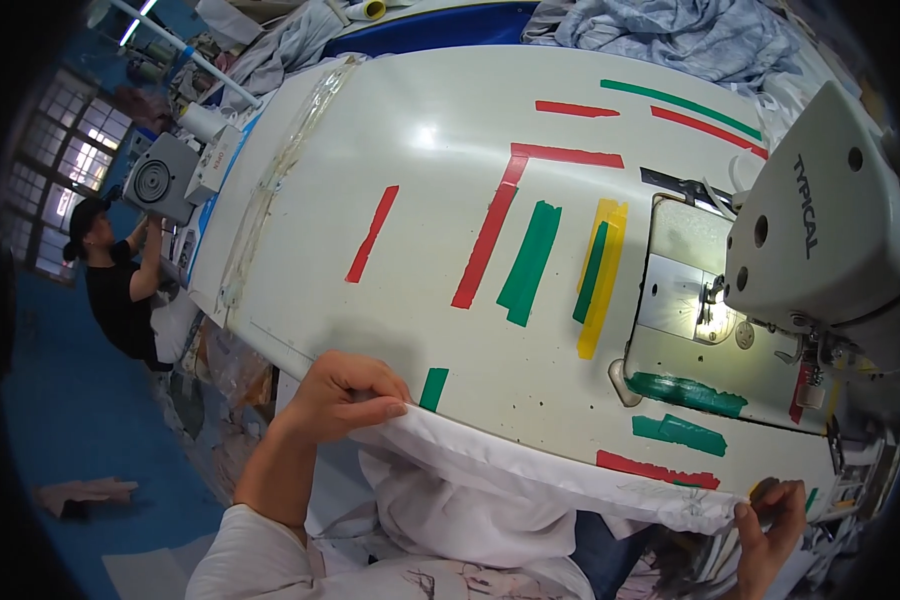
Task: Sewing white fabric pillowcase components using an industrial sewing machine.
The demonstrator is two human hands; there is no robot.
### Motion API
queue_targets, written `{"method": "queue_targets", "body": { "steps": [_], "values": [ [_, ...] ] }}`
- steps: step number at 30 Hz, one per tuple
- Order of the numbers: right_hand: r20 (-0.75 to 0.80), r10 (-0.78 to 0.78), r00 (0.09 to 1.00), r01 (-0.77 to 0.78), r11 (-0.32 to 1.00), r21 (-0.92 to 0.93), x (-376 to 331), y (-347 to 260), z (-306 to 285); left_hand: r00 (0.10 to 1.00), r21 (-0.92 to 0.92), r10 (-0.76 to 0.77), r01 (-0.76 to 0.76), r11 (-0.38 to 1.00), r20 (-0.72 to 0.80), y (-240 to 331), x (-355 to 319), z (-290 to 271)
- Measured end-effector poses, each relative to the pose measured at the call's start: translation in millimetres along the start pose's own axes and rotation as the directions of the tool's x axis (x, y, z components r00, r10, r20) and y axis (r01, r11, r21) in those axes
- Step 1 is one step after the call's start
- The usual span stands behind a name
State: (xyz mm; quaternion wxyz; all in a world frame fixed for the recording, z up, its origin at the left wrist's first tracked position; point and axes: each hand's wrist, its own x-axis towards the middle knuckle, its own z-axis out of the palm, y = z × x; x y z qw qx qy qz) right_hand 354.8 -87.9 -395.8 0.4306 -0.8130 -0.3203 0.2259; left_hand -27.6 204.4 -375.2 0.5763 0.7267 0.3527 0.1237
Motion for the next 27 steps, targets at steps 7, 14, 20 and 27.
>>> {"method": "queue_targets", "body": {
  "steps": [7, 14, 20, 27],
  "values": [
    [0.029, 0.019, 0.999, -0.022, 0.99, 0.14, 0.4, -5.7, 3.8, 0.993, 0.004, -0.029, 0.03, 1.0, -0.11, 0.2, 0.0, 7.6],
    [0.03, 0.02, 0.999, -0.024, 0.993, 0.116, 0.6, -5.6, 2.8, 0.986, 0.097, -0.01, 0.027, 0.995, -0.166, 0.8, 0.4, 13.2],
    [0.031, 0.015, 0.999, -0.018, 0.994, 0.107, -0.1, -2.6, 0.5, 0.981, 0.242, 0.045, 0.003, 0.97, -0.191, 2.9, 1.4, 18.4],
    [0.013, 0.039, 0.999, -0.039, 0.998, 0.043, 0.0, 0.8, 0.4, 0.946, 0.565, 0.289, -0.161, 0.809, -0.145, 11.5, 1.5, 27.7]
  ]
}}
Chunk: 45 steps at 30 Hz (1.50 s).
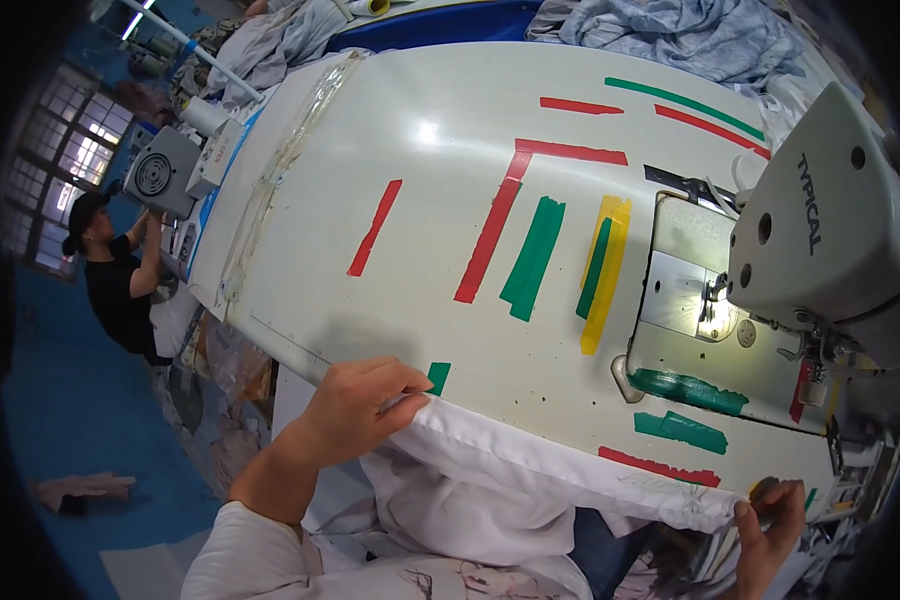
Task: Sewing white fabric pillowcase components using an industrial sewing machine.
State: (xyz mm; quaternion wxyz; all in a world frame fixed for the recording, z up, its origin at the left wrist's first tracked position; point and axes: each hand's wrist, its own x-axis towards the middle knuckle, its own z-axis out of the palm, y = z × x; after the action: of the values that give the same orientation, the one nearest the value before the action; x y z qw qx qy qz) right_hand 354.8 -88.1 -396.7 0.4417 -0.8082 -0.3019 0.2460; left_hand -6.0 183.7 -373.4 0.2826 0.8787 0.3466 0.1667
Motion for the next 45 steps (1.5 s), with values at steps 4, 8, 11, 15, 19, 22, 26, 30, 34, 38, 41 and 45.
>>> {"method": "queue_targets", "body": {
  "steps": [4, 8, 11, 15, 19, 22, 26, 30, 34, 38, 41, 45],
  "values": [
    [0.0, -0.029, 1.0, 0.029, 1.0, 0.009, -0.6, -2.3, -0.8, 0.993, 0.058, -0.088, 0.084, 0.995, 0.075, 5.6, 0.8, -2.1],
    [-0.008, -0.027, 1.0, 0.027, 0.999, -0.028, -1.4, 2.9, -1.3, 0.979, 0.031, -0.166, 0.164, 0.986, 0.117, 1.1, 0.4, 0.4],
    [-0.008, -0.024, 1.0, 0.024, 1.0, -0.017, -0.2, 6.8, -1.8, 0.981, 0.016, -0.144, 0.144, 0.99, 0.128, -4.3, 0.7, 2.2],
    [-0.023, -0.031, 0.999, 0.03, 0.999, -0.015, -2.0, -14.7, 3.7, 0.987, 0.062, -0.06, 0.051, 0.997, 0.151, 6.4, 10.2, 2.0],
    [-0.134, -0.407, 0.904, 0.393, 0.912, -0.119, -13.0, -63.7, 34.3, 0.931, 0.1, 0.357, -0.363, 0.926, 0.071, 47.0, 35.9, 17.5],
    [0.304, -0.447, 0.841, 0.461, 0.887, 0.028, -11.9, -81.9, 73.1, 0.741, 0.053, 0.672, -0.67, 0.74, -0.011, 86.1, 58.8, 50.3],
    [0.27, -0.128, 0.954, 0.027, 0.937, 0.347, 11.9, -76.3, 84.7, 0.748, 0.063, 0.662, -0.664, 0.745, 0.046, 100.3, 98.4, 85.5],
    [0.191, -0.09, 0.977, 0.074, 0.993, 0.09, 60.5, -69.5, 67.8, 0.898, 0.023, 0.435, -0.438, 0.899, 0.07, 102.5, 128.9, 122.1],
    [0.215, -0.209, 0.954, 0.279, 0.882, -0.38, 119.0, -59.8, 61.2, 0.951, 0.018, 0.293, -0.296, 0.955, 0.096, 97.2, 149.5, 141.0],
    [0.347, -0.29, 0.892, 0.374, 0.904, -0.206, 140.5, -38.0, 51.6, 0.948, -0.053, 0.314, -0.311, 0.949, 0.053, 84.4, 160.0, 146.5],
    [0.421, -0.093, 0.902, 0.123, 0.991, -0.044, 142.8, -29.1, 45.1, 0.942, -0.034, 0.333, -0.331, 0.943, 0.051, 78.1, 167.5, 151.5],
    [0.3, -0.433, 0.85, 0.515, 0.805, -0.296, 143.0, -33.7, 38.7, 0.955, 0.093, 0.294, -0.297, 0.95, 0.048, 78.0, 172.9, 152.8]
  ]
}}
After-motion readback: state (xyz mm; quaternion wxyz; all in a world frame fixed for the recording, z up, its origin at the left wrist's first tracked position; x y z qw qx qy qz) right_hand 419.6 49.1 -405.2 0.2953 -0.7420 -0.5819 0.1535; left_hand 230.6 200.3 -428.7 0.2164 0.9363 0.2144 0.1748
